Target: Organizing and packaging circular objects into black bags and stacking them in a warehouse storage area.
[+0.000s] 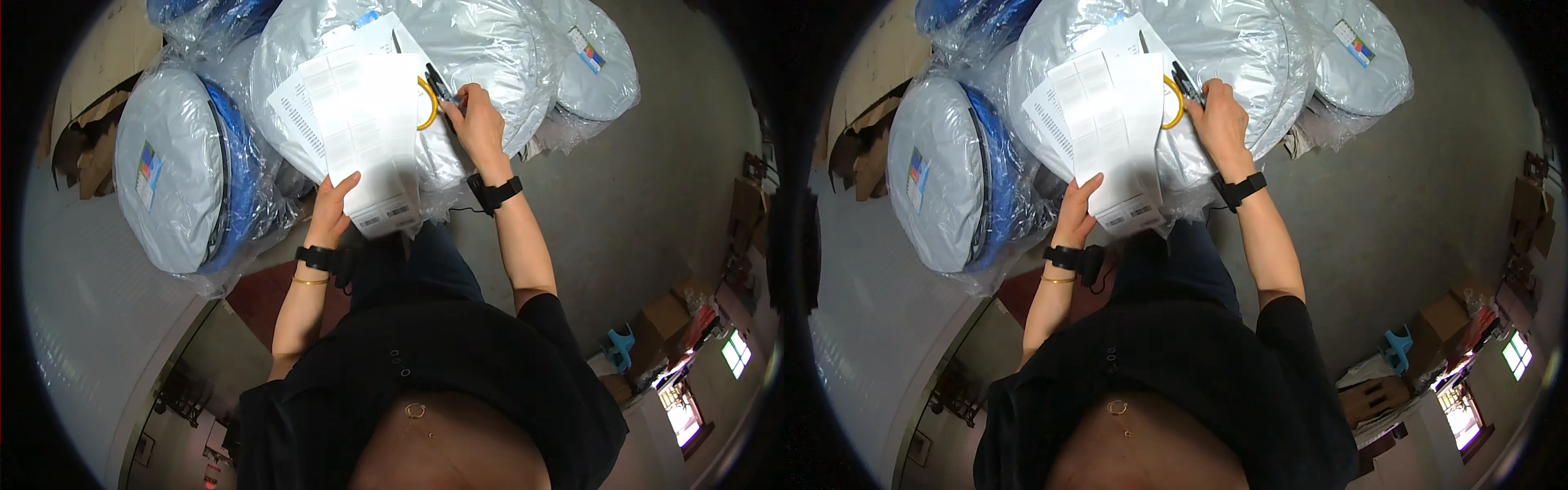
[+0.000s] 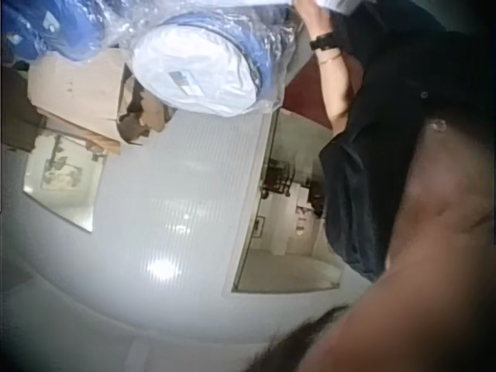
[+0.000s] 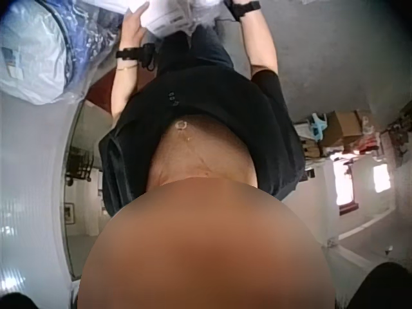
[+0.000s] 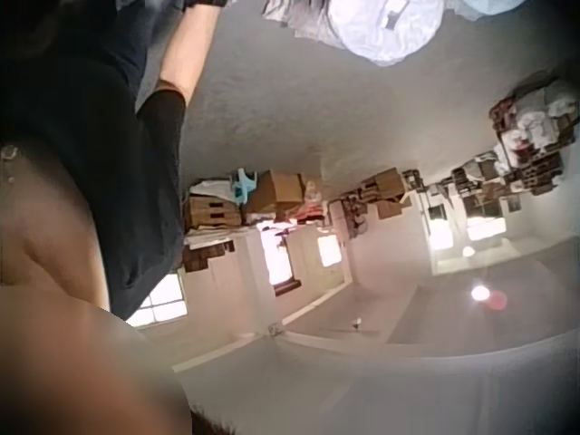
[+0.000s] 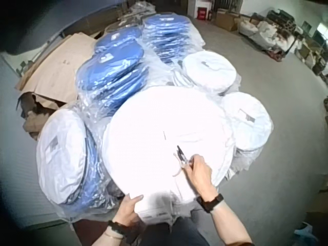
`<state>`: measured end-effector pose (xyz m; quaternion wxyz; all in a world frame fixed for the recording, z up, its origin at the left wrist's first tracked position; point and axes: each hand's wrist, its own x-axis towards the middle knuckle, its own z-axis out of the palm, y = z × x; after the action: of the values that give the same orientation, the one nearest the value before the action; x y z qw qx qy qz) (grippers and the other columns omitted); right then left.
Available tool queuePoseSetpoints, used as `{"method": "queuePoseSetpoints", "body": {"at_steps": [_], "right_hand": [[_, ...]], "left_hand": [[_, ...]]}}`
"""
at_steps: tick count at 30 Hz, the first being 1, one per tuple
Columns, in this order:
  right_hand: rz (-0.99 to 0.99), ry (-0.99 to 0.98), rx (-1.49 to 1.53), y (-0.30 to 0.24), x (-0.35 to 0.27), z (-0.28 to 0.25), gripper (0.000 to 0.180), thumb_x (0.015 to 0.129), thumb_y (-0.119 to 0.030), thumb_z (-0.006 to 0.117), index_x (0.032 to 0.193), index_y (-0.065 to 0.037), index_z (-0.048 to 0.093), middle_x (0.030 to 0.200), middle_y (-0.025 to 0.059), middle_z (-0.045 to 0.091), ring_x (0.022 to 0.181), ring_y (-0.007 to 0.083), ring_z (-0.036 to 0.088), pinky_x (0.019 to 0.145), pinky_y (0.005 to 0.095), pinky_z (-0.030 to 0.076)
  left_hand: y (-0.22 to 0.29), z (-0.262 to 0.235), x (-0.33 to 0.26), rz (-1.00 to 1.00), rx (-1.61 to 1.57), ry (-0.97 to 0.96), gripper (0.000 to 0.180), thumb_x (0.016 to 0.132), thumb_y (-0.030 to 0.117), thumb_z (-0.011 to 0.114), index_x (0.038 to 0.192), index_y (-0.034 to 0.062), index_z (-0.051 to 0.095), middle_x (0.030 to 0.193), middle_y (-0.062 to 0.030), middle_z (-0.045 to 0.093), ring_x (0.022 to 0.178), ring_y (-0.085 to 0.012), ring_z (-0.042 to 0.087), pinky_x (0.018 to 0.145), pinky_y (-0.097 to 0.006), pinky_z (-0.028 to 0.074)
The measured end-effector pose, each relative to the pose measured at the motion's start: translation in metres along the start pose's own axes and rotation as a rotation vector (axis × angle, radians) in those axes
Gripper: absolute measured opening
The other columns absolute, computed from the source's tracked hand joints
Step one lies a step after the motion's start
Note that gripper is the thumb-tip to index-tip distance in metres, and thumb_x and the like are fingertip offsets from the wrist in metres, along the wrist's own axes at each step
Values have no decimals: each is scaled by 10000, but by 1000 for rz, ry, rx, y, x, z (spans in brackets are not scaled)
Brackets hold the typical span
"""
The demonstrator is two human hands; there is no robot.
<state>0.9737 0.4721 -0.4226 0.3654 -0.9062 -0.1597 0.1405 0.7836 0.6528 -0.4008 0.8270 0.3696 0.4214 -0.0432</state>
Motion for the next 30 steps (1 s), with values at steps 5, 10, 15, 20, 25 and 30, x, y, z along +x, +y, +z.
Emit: {"method": "queuePoseSetpoints", "body": {"at_steps": [5,10,15,20,25,30], "right_hand": [[3,-33,-320,31,30,-10,222,726,-207,602,849,-23,590,769,166,616,745,352,593,660,429,463],[53,-73,-95,38,15,-31,226,710,-210,567,837,-24,581,762,191,598,755,369,580,660,440,453],[39,51,161,31,-69,-51,232,754,-253,573,806,-29,544,677,140,571,621,260,570,565,360,442],[197,128,326,36,-200,-83,209,857,-217,562,818,-15,527,692,81,592,597,143,555,538,286,433],[110,86,370,-29,-326,-89,206,837,-201,589,930,-17,585,757,96,625,617,183,591,557,303,456],[391,371,946,-51,-438,-90,209,836,-158,605,992,-19,599,751,36,621,621,102,571,563,228,460]], "left_hand": [[39,48,-8,275,-106,-80,461,839,37,553,1270,-9,395,1213,-120,510,1092,-230,509,929,-347,416],[14,61,22,348,31,23,491,831,27,545,1287,5,364,1192,-131,509,1072,-247,514,919,-365,427],[-55,-39,93,363,313,179,735,707,-48,644,1283,-10,190,1075,-187,490,970,-253,518,752,-337,487],[-16,2,24,1106,1331,66,798,697,111,721,1318,-32,241,1191,-269,439,1060,-363,483,893,-386,413],[-3,56,-85,1021,1381,-945,575,761,209,692,1230,-16,446,1072,-218,553,977,-353,542,836,-365,440],[-53,127,-166,770,1493,-1575,356,797,189,655,1092,16,555,878,-172,610,774,-327,597,693,-327,478]]}}
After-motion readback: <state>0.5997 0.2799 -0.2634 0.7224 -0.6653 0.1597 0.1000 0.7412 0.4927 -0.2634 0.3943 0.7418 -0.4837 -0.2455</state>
